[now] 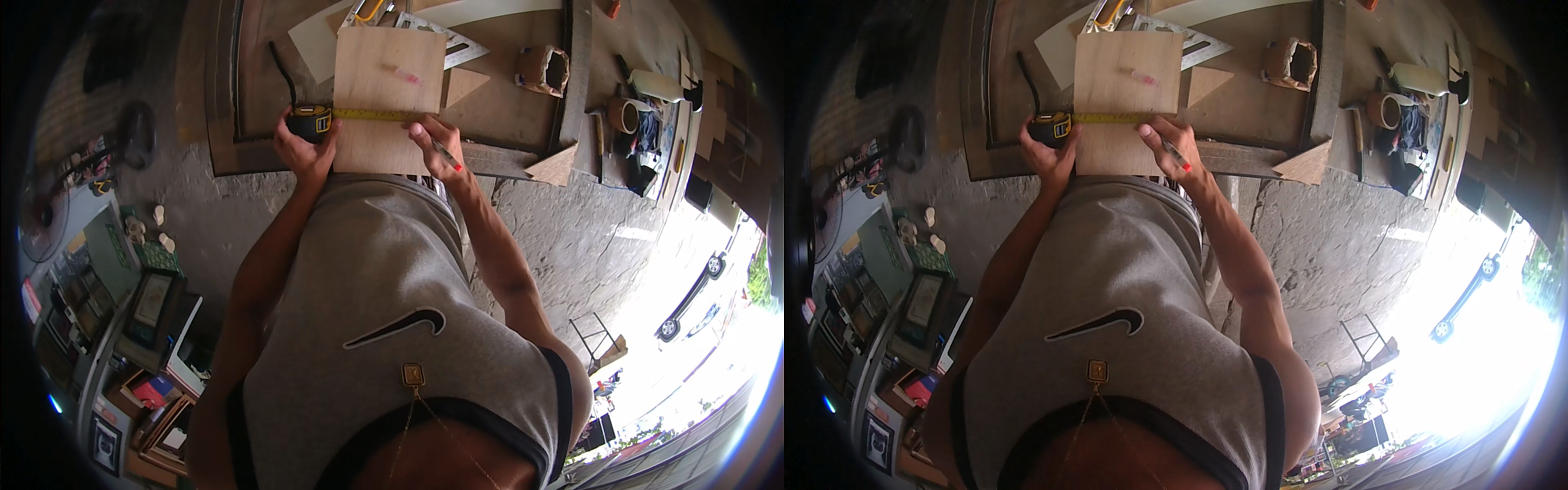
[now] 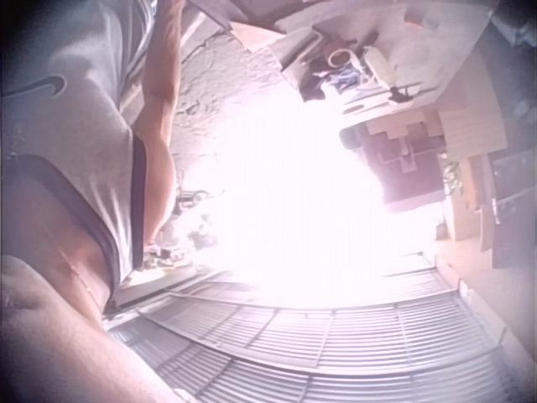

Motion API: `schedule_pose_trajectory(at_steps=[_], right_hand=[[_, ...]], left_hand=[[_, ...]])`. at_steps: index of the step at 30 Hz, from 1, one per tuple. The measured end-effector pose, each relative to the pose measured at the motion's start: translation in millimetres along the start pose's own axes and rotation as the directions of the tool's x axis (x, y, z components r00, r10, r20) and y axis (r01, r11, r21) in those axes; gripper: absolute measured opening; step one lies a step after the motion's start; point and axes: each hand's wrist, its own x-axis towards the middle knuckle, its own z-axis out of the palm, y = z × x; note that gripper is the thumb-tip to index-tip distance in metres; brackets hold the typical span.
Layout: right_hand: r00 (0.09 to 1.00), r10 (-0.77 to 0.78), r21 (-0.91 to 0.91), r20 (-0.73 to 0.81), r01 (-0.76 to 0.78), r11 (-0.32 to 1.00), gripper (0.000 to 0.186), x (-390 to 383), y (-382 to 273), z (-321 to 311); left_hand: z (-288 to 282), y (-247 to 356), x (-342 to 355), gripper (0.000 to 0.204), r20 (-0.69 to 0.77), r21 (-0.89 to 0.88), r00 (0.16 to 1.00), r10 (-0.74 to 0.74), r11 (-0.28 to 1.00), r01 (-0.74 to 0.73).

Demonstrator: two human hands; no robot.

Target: The person measures and marks a piece of wood using a tape measure and marker, then cuts it with a utility knife guided by a metal ruler. The person repeats the measuring and cutting process on another piece of wood.

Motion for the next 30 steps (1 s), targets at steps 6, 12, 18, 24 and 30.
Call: schedule_pose_trajectory(at_steps=[6, 12, 18, 24, 30], right_hand=[[0.981, 0.068, 0.090, -0.184, -0.052, 0.995, 0.017, 8.5, 17.0, 18.0], [0.979, -0.017, -0.005, -0.201, 0.017, 1.000, 0.019, 8.4, 22.4, 23.5], [0.967, -0.166, -0.069, -0.194, 0.155, 0.985, 0.019, 10.0, 19.7, 24.1], [0.967, -0.183, -0.101, -0.179, 0.167, 0.981, 0.020, 9.3, 22.7, 25.7], [0.963, -0.219, -0.161, -0.154, 0.195, 0.968, 0.020, 9.5, 25.4, 26.2]], left_hand=[[0.2, -0.7, 0.9, 0.089, 0.004, 0.033, 1.000, -0.012, 0.999, 0.012], [0.1, 5.3, 0.0, 0.088, -0.026, 0.052, 1.000, -0.002, 0.999, 0.003], [2.9, 1.8, -3.4, 0.088, -0.038, 0.056, 0.999, -0.025, 0.998, 0.027], [3.0, 2.1, -3.0, 0.088, -0.037, 0.060, 0.998, -0.049, 0.997, 0.051], [2.6, 2.3, -1.6, 0.087, -0.047, 0.051, 0.999, -0.011, 0.999, 0.013]])
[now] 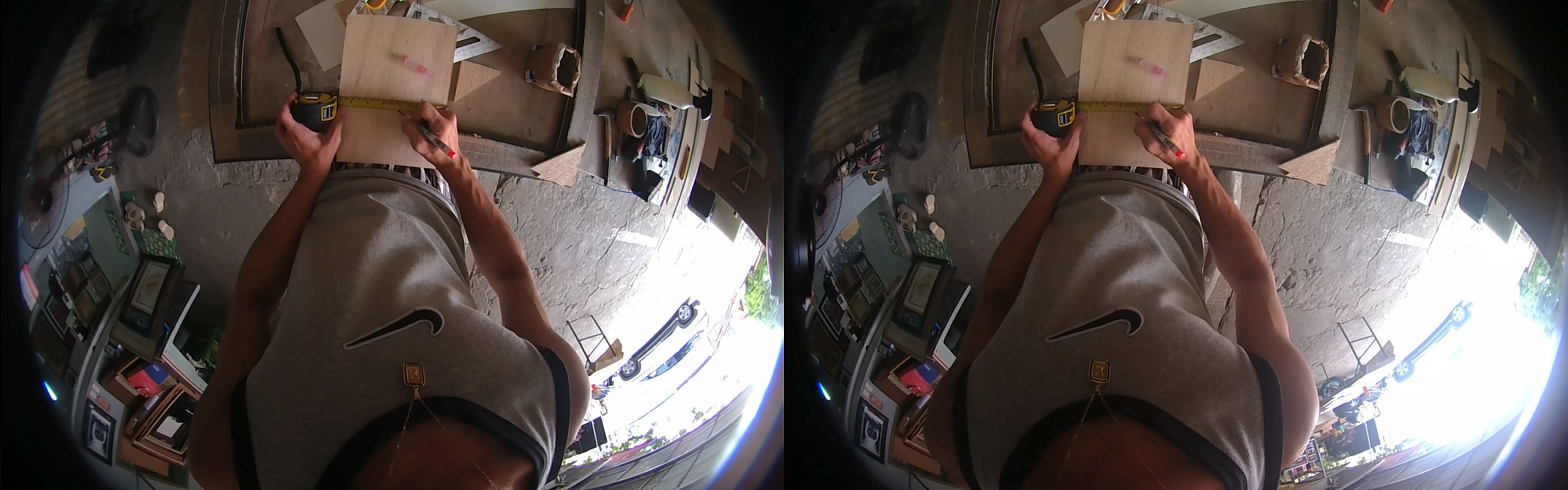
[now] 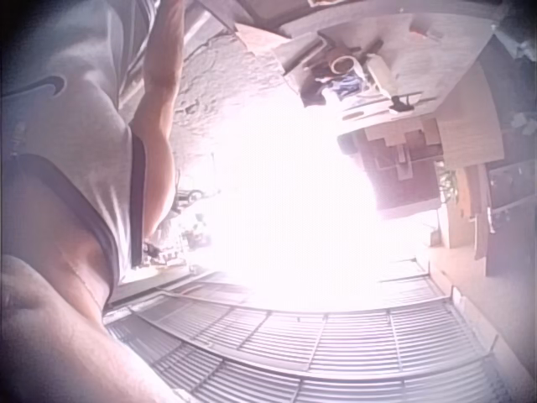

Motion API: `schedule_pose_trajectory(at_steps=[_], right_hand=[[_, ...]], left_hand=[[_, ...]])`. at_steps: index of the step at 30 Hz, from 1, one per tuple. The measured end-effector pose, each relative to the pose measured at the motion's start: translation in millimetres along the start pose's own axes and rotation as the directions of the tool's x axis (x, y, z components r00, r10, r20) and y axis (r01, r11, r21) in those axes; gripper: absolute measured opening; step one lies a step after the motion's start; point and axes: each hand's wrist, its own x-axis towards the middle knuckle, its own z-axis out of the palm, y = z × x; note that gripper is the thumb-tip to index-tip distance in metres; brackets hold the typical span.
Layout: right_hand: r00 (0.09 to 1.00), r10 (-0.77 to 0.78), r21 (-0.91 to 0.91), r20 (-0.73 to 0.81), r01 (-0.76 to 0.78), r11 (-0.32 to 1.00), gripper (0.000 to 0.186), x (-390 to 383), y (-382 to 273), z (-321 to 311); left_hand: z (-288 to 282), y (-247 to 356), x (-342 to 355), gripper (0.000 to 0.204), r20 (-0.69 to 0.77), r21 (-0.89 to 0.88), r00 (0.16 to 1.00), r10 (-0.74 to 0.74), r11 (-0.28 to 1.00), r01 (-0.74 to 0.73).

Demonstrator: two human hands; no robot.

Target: The person measures and marks a piece of wood using a tape measure and marker, then cuts it with a utility knife guided by a metal ruler. The person repeats the measuring and cutting process on another piece of wood.

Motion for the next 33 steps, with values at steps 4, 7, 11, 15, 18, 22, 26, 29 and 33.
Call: schedule_pose_trajectory(at_steps=[4, 7, 11, 15, 18, 22, 26, 29, 33], right_hand=[[0.997, -0.079, -0.111, 0.026, 0.082, 0.990, 0.020, -1.8, 5.6, 2.5], [0.999, 0.040, 0.032, 0.013, -0.041, 0.999, 0.020, 0.9, -2.1, -1.5], [0.998, -0.055, -0.063, 0.027, 0.056, 0.996, 0.019, -0.8, 4.6, 1.1], [0.999, -0.019, -0.030, 0.040, 0.020, 0.999, 0.019, 0.4, 1.3, -1.2], [0.999, 0.013, -0.008, 0.042, -0.012, 1.000, 0.019, 1.4, 0.7, -1.9], [0.996, 0.084, 0.025, 0.020, -0.085, 0.996, 0.019, 1.9, -6.4, -2.4], [1.000, 0.025, 0.035, 0.014, -0.026, 0.999, 0.018, 1.4, 1.7, -0.8], [0.998, 0.061, 0.047, 0.005, -0.061, 0.997, 0.017, 1.3, -0.2, -0.2], [0.999, 0.042, 0.021, 0.022, -0.043, 0.999, 0.016, -2.4, 7.9, 1.3]], left_hand=[[-0.8, 2.2, -0.6, 0.088, 0.018, 0.024, 1.000, -0.025, 0.999, 0.025], [-1.4, 3.1, -0.5, 0.088, 0.029, 0.011, 0.999, -0.040, 0.999, 0.040], [-0.7, 0.4, 0.2, 0.088, 0.036, 0.004, 0.999, -0.031, 1.000, 0.030], [0.9, -2.7, -0.7, 0.088, 0.032, -0.005, 0.999, -0.039, 0.999, 0.040], [0.3, 0.3, -0.2, 0.088, 0.018, 0.027, 1.000, -0.007, 1.000, 0.006], [0.9, -1.5, -0.6, 0.088, 0.014, 0.017, 1.000, -0.006, 1.000, 0.006], [0.5, 1.2, 0.0, 0.087, 0.017, 0.016, 1.000, -0.018, 1.000, 0.017], [-0.1, 2.2, -0.5, 0.087, 0.017, 0.031, 0.999, -0.030, 0.999, 0.030], [-0.6, 2.2, 0.3, 0.088, 0.026, 0.022, 0.999, -0.024, 0.999, 0.023]])
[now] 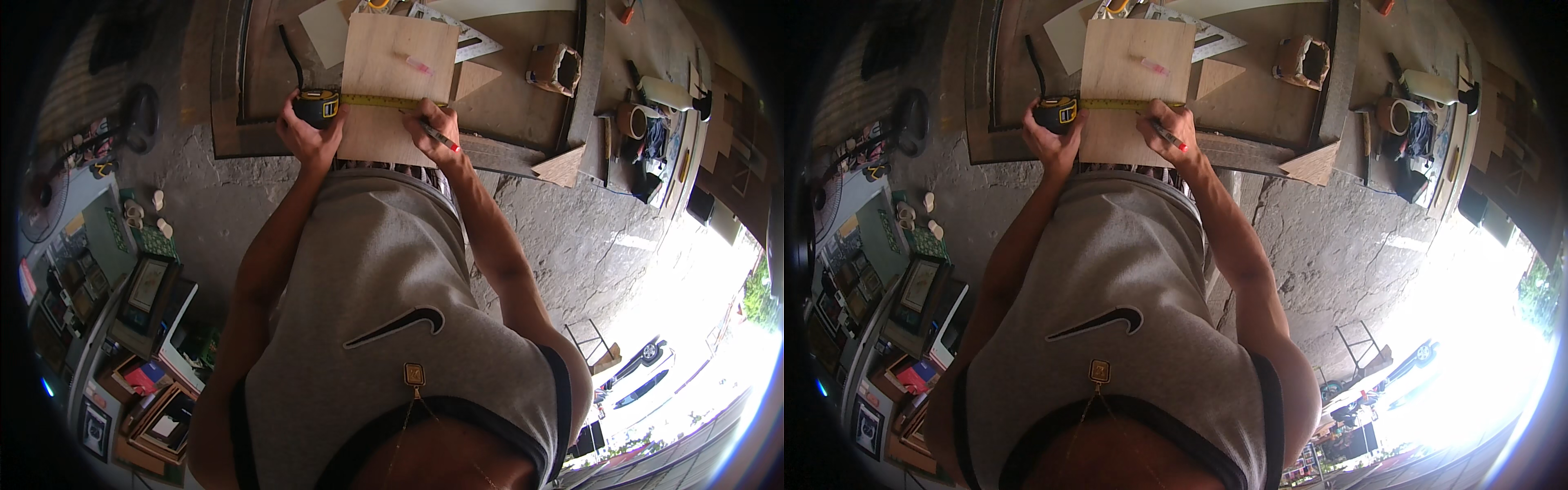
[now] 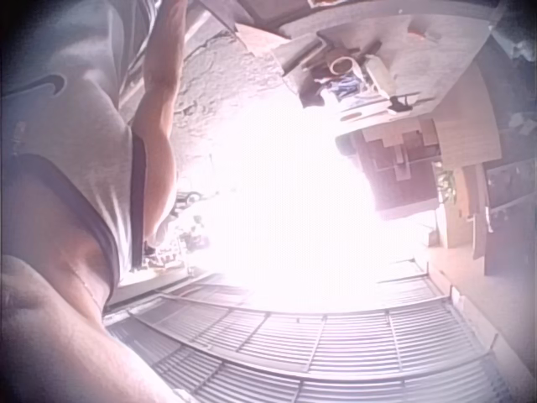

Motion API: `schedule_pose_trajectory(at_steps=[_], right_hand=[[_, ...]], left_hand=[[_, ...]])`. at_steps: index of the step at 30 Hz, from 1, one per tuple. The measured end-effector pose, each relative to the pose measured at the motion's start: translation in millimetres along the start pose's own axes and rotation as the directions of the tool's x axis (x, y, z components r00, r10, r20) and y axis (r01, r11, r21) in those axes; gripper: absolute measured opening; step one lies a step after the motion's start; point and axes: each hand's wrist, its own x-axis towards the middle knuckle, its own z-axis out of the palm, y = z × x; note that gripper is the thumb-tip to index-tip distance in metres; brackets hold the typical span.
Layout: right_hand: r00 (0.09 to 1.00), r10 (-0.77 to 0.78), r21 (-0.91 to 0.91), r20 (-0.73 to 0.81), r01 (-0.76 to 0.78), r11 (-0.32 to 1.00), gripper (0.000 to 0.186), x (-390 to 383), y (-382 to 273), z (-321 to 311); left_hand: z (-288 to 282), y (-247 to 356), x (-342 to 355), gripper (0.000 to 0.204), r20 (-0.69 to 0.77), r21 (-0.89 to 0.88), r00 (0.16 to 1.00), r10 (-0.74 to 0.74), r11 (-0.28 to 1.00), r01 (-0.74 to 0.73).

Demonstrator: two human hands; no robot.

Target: The person measures and marks a piece of wood using a tape measure and marker, then cuts it with a utility knife guided by a metal ruler. The person repeats the measuring and cutting process on another piece of wood.

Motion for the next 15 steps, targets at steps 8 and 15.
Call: schedule_pose_trajectory(at_steps=[8, 15], right_hand=[[0.968, 0.116, 0.241, -0.222, -0.061, 0.969, 0.015, 12.7, -37.6, -14.4], [0.872, 0.142, 0.069, -0.469, -0.124, 0.990, 0.020, 68.4, -44.1, -47.4]], left_hand=[[-2.9, 8.4, 1.5, 0.089, -0.034, 0.007, 0.996, 0.078, 0.997, -0.078], [-10.2, 35.6, 17.3, 0.087, -0.059, -0.075, 0.981, 0.183, 0.980, -0.187]])
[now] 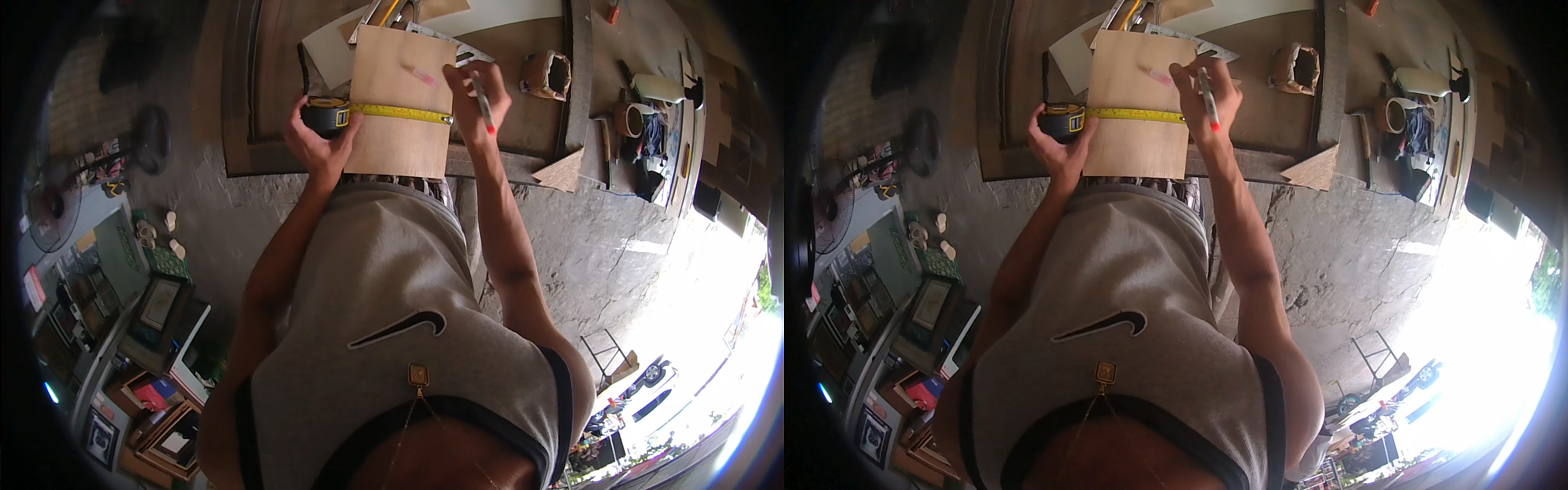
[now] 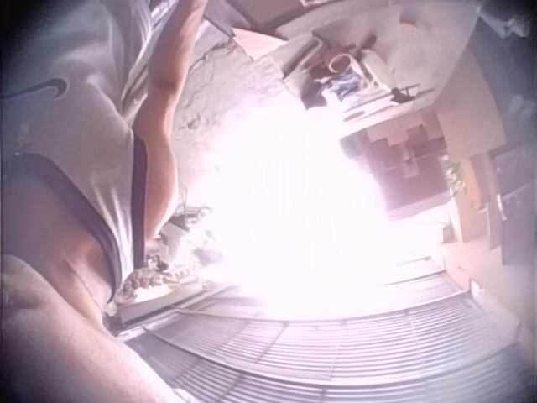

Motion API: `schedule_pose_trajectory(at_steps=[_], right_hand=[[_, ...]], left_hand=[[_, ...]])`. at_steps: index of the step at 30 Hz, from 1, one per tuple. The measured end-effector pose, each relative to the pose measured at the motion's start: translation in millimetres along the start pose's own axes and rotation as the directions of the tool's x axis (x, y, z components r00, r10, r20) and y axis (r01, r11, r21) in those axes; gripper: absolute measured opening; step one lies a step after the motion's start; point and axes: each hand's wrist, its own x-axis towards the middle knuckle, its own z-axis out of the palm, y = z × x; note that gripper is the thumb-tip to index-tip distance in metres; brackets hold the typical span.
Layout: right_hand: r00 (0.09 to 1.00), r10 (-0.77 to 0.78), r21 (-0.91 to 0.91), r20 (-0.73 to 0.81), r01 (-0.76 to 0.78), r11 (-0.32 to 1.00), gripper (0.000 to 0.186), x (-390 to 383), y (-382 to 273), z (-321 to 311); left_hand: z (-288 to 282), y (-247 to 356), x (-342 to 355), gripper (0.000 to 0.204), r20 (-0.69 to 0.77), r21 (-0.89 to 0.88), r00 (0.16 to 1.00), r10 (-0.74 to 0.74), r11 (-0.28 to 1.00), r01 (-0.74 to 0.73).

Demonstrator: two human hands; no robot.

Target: The person measures and marks a piece of wood using a tape measure and marker, then cuts it with a utility knife guided by a metal ruler. The person repeats the measuring and cutting process on another piece of wood.

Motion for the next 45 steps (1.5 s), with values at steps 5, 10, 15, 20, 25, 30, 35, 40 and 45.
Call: schedule_pose_trajectory(at_steps=[5, 10, 15, 20, 25, 30, 35, 40, 45], right_hand=[[0.922, -0.108, -0.239, 0.372, 0.208, 0.949, 0.029, 10.6, 47.3, 15.0], [0.924, 0.003, -0.163, 0.382, 0.064, 0.985, 0.027, 17.9, 48.5, 12.7], [0.970, 0.149, 0.117, 0.195, -0.173, 0.978, 0.025, 29.9, 19.1, -6.5], [0.967, 0.203, 0.593, 0.155, -0.255, 0.763, 0.030, 29.5, -0.9, -30.3], [0.916, 0.309, 0.762, 0.255, -0.388, 0.519, 0.030, 23.4, -23.3, -29.1], [0.874, 0.195, 0.725, 0.445, -0.479, 0.494, 0.022, 15.7, -32.5, -23.4], [0.842, 0.242, 0.682, 0.482, -0.534, 0.500, 0.021, 16.0, -72.4, -27.3], [0.905, 0.221, 0.781, 0.364, -0.426, 0.457, 0.047, 16.8, -75.2, -50.4], [0.930, 0.158, 0.765, 0.332, -0.364, 0.531, 0.056, 16.6, -91.3, -48.0]], left_hand=[[3.6, -3.3, 14.7, 0.089, 0.008, 0.025, 0.961, 0.278, 0.960, -0.278], [-0.8, 7.4, 32.9, 0.084, -0.042, -0.057, 0.846, 0.531, 0.844, -0.533], [6.5, 25.7, 33.1, 0.079, 0.097, -0.497, 0.995, -0.026, 0.865, 0.071], [8.3, 23.2, 66.2, 0.081, 0.063, -0.286, 0.986, -0.153, 0.944, 0.165], [16.8, -15.4, 108.2, 0.088, 0.144, 0.085, 0.990, -0.010, 0.996, -0.003], [0.0, 94.9, 126.1, 0.064, 0.346, -0.459, 0.761, 0.549, 0.807, -0.372], [-14.8, 135.9, 117.6, 0.035, 0.504, -0.663, 0.605, 0.617, 0.725, -0.187], [-16.5, 114.0, 117.5, 0.016, 0.459, -0.826, 0.803, 0.380, 0.515, 0.229], [-20.8, 119.3, 109.7, 0.022, 0.500, -0.801, 0.789, 0.356, 0.537, 0.265]])
